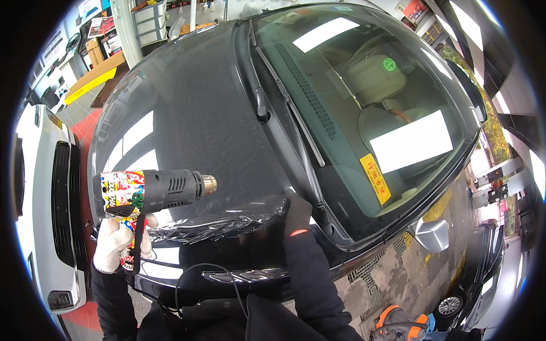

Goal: The person uses a heat gun to warm a transparent protective film on the hood of a black car while smoothing it with a gloved hand. The person works along the edge near the windshield and then moves toward the front grille, pressing the film to conform to the surface.

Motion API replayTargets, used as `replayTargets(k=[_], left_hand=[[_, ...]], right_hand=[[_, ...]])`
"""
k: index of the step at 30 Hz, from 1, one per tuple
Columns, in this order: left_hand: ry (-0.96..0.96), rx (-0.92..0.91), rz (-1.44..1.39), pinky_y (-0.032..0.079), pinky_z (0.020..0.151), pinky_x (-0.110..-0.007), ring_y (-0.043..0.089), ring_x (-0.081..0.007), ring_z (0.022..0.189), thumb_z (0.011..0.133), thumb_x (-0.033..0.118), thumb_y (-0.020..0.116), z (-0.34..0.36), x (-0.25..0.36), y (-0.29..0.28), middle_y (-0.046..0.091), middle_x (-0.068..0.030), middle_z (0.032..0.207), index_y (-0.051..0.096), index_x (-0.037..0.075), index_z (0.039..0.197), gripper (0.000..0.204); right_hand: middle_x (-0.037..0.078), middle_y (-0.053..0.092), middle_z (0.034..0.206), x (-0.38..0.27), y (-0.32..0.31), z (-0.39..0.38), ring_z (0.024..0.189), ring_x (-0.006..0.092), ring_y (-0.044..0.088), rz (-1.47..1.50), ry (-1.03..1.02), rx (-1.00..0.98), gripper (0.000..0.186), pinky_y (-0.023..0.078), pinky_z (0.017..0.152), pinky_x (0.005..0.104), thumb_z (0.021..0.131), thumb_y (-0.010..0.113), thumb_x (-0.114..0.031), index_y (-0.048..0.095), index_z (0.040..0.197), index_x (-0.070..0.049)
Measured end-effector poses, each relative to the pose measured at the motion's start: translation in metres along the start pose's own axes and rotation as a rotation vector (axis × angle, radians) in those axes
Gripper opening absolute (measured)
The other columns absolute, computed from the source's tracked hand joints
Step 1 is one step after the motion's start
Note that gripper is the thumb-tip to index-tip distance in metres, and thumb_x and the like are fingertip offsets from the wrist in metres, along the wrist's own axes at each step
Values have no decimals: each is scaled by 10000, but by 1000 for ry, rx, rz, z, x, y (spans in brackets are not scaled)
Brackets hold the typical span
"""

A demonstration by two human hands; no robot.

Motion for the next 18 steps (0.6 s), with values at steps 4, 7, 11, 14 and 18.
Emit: replayTargets(k=[4, 7, 11, 14, 18], left_hand=[[-9, 27, -38, 625, 662, -347, 727, -217, 724, 887, 148, 667, 0, -2, 1, 725, -240, 1163, 509, -70, 1449, 623], [-5, 77, -46, 624, 635, -352, 730, -227, 706, 879, 175, 687, 1, -3, 2, 729, -245, 1131, 524, -91, 1415, 620], [2, 109, -4, 624, 581, -360, 729, -247, 645, 874, 250, 728, 5, -5, 4, 731, -265, 1056, 575, -148, 1298, 601], [13, 85, 22, 624, 576, -358, 721, -249, 630, 873, 245, 709, 9, -3, 5, 732, -261, 1030, 596, -159, 1245, 561], [4, 60, 71, 626, 567, -356, 710, -249, 615, 871, 236, 691, 14, -2, 15, 728, -264, 1013, 595, -161, 1234, 547]], right_hand=[[65, 743, 895, -3, 1, -2, 813, 149, 663, 52, -54, -14, 276, 510, 759, 313, 1003, 705, -217, 788, 985, 45], [66, 747, 901, 1, 0, -3, 824, 145, 668, 106, -55, -44, 272, 518, 776, 307, 1003, 701, -210, 789, 997, 47], [58, 750, 906, 0, -5, -3, 841, 136, 671, 8, -181, -49, 281, 522, 766, 303, 1005, 698, -208, 784, 1008, 59], [35, 729, 863, 5, -7, -1, 807, 111, 644, -11, -201, -99, 286, 497, 712, 286, 984, 717, -217, 780, 958, 61], [22, 715, 827, -1, -15, -3, 749, 103, 632, -345, -277, -103, 280, 485, 678, 278, 930, 774, -217, 778, 949, 63]])
Point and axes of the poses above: each hand's wrist, its own z-axis towards the middle knuckle, its own y-axis out of the palm, x = y × z, the point moved 6 cm from there along z, towards the middle knuckle
